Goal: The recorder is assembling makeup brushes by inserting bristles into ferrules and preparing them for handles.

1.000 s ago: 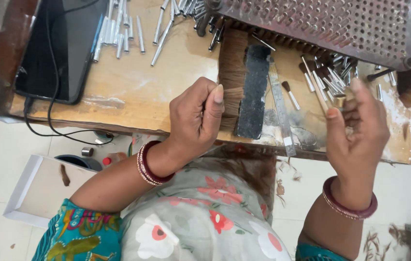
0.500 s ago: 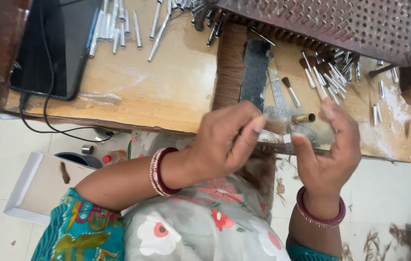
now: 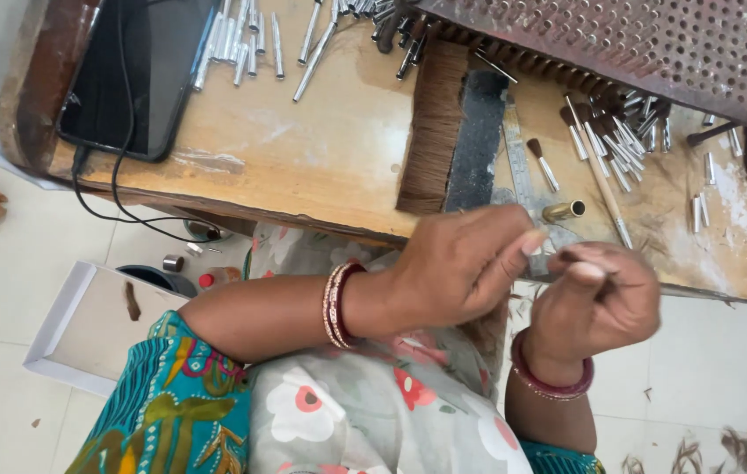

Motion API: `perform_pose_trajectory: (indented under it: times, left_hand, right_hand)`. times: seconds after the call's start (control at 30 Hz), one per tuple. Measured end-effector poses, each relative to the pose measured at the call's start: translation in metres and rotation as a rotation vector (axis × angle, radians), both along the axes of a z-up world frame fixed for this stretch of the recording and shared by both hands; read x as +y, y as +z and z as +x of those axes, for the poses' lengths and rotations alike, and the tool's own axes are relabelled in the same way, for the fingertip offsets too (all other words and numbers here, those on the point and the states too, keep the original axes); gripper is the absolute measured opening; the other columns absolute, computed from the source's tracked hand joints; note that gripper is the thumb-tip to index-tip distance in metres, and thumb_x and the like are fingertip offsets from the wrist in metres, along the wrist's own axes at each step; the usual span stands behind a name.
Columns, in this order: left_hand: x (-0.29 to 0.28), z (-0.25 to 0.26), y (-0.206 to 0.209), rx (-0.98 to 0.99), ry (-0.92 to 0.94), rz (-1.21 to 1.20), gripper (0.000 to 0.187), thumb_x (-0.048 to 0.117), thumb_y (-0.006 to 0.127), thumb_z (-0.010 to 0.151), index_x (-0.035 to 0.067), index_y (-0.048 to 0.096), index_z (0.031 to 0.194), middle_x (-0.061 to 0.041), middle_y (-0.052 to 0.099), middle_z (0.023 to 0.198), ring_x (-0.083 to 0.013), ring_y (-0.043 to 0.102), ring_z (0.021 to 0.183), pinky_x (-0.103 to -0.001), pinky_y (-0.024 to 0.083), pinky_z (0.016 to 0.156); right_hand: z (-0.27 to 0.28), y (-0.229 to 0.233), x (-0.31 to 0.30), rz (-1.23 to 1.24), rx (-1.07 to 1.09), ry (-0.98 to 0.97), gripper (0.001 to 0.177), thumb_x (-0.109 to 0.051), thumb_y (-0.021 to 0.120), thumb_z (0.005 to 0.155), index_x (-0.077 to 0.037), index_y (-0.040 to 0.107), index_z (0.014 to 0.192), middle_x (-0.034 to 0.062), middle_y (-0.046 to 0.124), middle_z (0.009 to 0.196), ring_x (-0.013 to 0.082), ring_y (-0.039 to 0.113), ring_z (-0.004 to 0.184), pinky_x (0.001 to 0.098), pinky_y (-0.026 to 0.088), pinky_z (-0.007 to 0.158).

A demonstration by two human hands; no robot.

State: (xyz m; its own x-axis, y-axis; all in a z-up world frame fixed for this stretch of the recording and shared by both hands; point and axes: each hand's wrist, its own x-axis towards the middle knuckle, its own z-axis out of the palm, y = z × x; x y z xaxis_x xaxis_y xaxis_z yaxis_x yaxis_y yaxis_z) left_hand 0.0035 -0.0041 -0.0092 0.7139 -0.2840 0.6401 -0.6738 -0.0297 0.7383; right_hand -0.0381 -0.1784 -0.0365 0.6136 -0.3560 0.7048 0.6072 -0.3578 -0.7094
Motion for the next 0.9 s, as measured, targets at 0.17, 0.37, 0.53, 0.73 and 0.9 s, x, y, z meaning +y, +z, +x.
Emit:
perform_pose_trajectory:
  times: [0.17,0.37,0.53,0.73,0.9]
  left_hand:
    - [-0.008,0.032,0.022,-0.143,0.167,0.07,0.049,0.028,0.066,0.101,0.006,0.04,0.136,-0.011,0.069,0.101,-0.0293,0.07,0.082,-0.042,0.052,0.071]
    - [-0.074,0.043,-0.014,-0.213,0.181,0.409,0.073,0.02,0.064,0.095,0.009,0.03,0.159,-0.006,0.069,0.079,-0.0277,0.067,0.068,-0.047,0.049,0.076]
    - [-0.085,0.045,-0.019,-0.168,0.145,0.503,0.074,0.017,0.064,0.093,0.007,0.031,0.159,-0.005,0.069,0.073,-0.0271,0.067,0.064,-0.047,0.049,0.071]
    - [-0.08,0.041,-0.015,-0.165,0.123,0.54,0.073,0.015,0.065,0.095,0.013,0.032,0.16,-0.004,0.071,0.081,-0.028,0.071,0.078,-0.054,0.051,0.1]
    - [-0.031,0.036,0.026,-0.257,0.25,0.312,0.087,0.037,0.074,0.075,0.015,0.035,0.149,-0.014,0.062,0.134,-0.0303,0.058,0.129,-0.054,0.038,0.113]
  right_hand:
    - [0.013,0.002,-0.048,-0.053,0.159,-0.047,0.036,-0.028,0.075,0.115,0.005,0.063,0.11,0.0113,0.072,0.099,0.0118,0.068,0.082,0.0213,0.056,0.076]
    - [0.023,0.002,-0.061,-0.127,0.317,0.026,0.026,-0.017,0.073,0.117,0.006,0.064,0.108,0.0056,0.07,0.093,0.0064,0.064,0.08,0.0181,0.052,0.075]
    - [0.019,0.015,-0.072,-0.23,0.412,0.023,0.021,-0.009,0.073,0.116,0.006,0.065,0.104,0.0021,0.065,0.084,0.0024,0.055,0.074,0.016,0.043,0.068]
    - [0.017,0.056,-0.059,-0.592,0.569,-0.084,0.013,-0.007,0.076,0.109,0.004,0.071,0.105,0.0097,0.07,0.08,0.0091,0.061,0.069,0.0226,0.047,0.065]
    - [0.004,0.068,-0.032,-1.104,0.256,-0.189,0.068,-0.05,0.069,0.095,0.003,0.058,0.136,0.0265,0.06,0.14,0.0389,0.06,0.119,0.0452,0.051,0.099]
